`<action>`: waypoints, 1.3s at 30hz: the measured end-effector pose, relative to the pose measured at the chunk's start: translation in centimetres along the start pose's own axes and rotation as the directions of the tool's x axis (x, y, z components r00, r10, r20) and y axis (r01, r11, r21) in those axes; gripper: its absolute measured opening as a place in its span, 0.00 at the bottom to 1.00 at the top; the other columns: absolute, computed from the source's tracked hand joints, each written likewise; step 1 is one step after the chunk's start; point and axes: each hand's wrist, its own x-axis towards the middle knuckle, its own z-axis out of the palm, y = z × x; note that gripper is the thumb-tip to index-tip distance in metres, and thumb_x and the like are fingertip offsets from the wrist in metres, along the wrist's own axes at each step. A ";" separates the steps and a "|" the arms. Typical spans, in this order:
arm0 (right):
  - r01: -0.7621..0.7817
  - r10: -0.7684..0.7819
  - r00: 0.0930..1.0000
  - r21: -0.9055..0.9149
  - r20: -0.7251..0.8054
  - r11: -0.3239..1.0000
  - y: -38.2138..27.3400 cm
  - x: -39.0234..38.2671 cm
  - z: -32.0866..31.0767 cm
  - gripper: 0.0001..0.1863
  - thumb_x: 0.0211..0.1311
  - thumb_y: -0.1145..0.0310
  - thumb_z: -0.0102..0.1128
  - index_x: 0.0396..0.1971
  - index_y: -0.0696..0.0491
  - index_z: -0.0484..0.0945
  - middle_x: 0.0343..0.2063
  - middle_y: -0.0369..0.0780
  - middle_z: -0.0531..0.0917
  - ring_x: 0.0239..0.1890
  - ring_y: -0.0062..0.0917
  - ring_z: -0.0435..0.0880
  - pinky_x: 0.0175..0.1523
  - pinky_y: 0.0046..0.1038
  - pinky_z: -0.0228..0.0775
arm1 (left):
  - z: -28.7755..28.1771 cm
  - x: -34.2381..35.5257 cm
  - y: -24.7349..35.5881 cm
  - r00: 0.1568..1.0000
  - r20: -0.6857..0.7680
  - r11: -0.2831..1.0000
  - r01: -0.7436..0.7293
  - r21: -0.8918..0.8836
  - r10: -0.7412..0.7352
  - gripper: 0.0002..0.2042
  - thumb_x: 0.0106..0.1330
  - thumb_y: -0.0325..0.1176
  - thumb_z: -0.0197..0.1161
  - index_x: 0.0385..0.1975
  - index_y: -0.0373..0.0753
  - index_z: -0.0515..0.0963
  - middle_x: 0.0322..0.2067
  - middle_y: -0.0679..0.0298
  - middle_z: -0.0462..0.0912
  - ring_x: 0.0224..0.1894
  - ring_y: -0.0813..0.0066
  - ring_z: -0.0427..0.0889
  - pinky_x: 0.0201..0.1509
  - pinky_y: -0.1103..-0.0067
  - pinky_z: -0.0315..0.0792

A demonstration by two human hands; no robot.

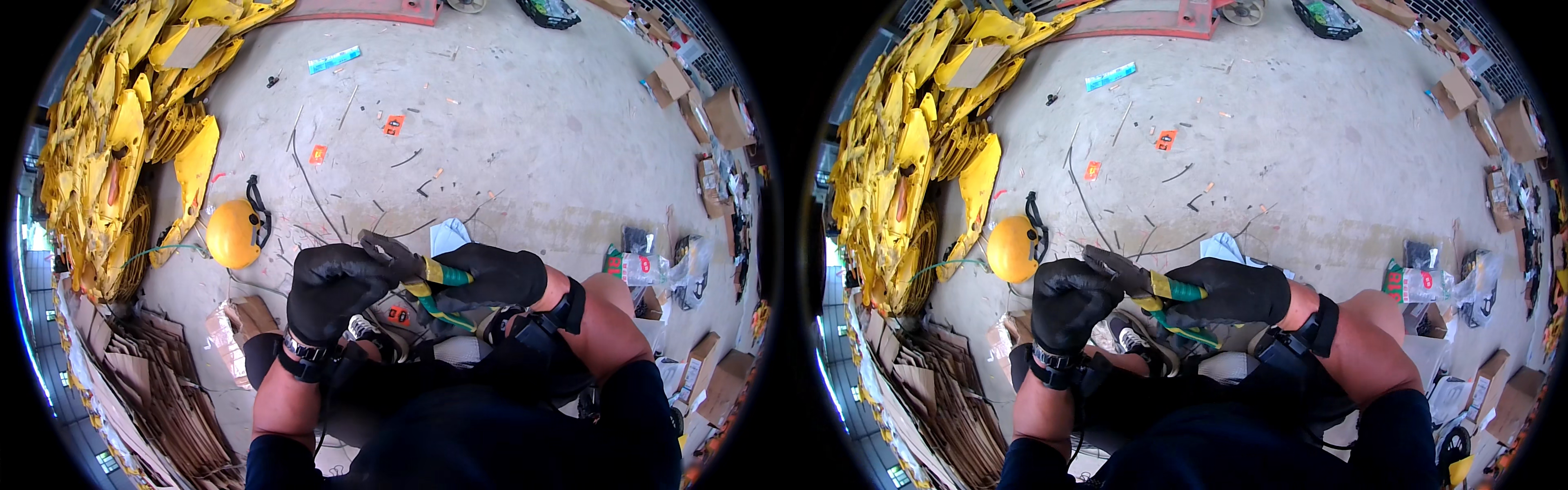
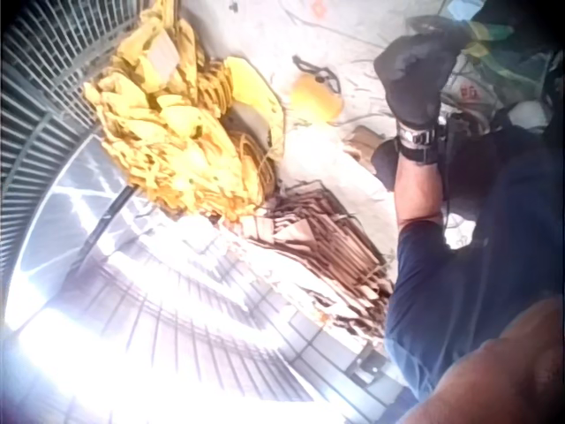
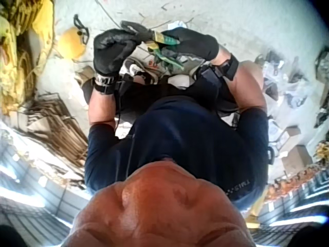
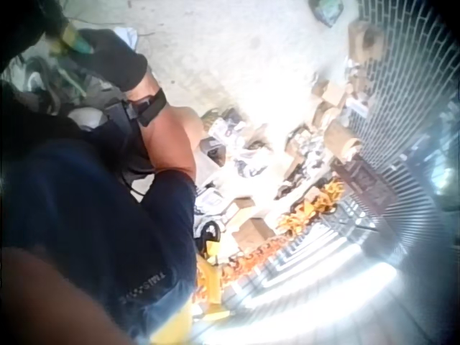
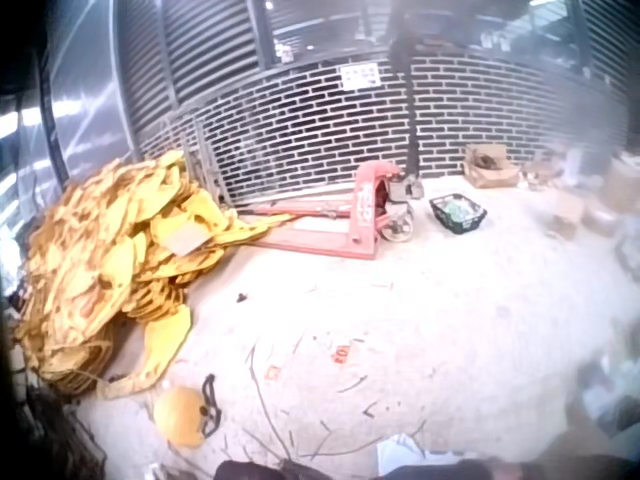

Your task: The person manipulates a bundle of wires, cuts a wire using pliers, and strips the ends of several wires.

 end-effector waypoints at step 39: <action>0.057 -0.099 0.732 -0.084 -0.675 0.995 -0.6 -0.6 -6.5 0.16 0.67 0.66 0.58 0.50 0.58 0.74 0.37 0.42 0.84 0.34 0.22 0.84 0.41 0.25 0.77 | 2.2 1.1 -1.0 0.954 -0.240 0.957 0.225 0.181 -0.179 0.06 0.63 0.25 0.62 0.37 0.35 0.83 0.25 0.69 0.83 0.25 0.86 0.77 0.30 0.85 0.72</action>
